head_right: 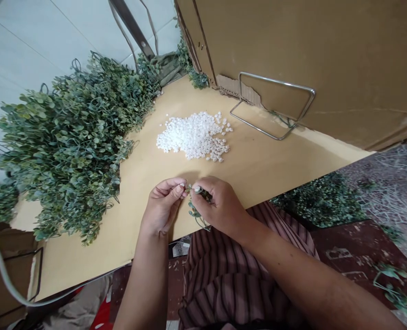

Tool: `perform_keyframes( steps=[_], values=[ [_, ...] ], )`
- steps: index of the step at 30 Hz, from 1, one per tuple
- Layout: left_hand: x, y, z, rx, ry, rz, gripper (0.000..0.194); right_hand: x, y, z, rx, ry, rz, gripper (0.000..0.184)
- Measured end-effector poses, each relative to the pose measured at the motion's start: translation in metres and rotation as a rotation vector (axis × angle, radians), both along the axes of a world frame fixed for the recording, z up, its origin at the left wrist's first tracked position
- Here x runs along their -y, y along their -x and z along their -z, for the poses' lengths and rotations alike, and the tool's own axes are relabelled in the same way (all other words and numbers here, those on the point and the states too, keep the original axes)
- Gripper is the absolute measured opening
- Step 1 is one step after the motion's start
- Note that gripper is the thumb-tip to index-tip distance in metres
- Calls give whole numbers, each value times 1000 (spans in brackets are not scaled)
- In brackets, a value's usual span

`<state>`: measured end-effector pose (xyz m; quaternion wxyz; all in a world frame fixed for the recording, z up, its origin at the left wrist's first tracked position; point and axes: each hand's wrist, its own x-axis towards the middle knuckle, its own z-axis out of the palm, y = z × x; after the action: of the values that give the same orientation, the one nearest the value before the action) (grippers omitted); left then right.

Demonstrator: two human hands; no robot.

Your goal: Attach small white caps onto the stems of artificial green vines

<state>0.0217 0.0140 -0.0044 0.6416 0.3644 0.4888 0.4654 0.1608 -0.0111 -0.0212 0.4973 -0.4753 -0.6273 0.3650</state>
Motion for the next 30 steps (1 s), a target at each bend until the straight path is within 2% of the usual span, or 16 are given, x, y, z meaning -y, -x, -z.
perform_keyframes(
  steps=[19,25,30],
  values=[
    [2,-2,-1,-33,29,4,29,2,0,-1,-64,123,9,15],
    [2,-2,-1,-58,46,74,26,2,-2,-2,-80,122,-1,17],
    [0,-2,-2,-28,40,46,25,2,-3,-2,-87,113,-22,18]
  ],
)
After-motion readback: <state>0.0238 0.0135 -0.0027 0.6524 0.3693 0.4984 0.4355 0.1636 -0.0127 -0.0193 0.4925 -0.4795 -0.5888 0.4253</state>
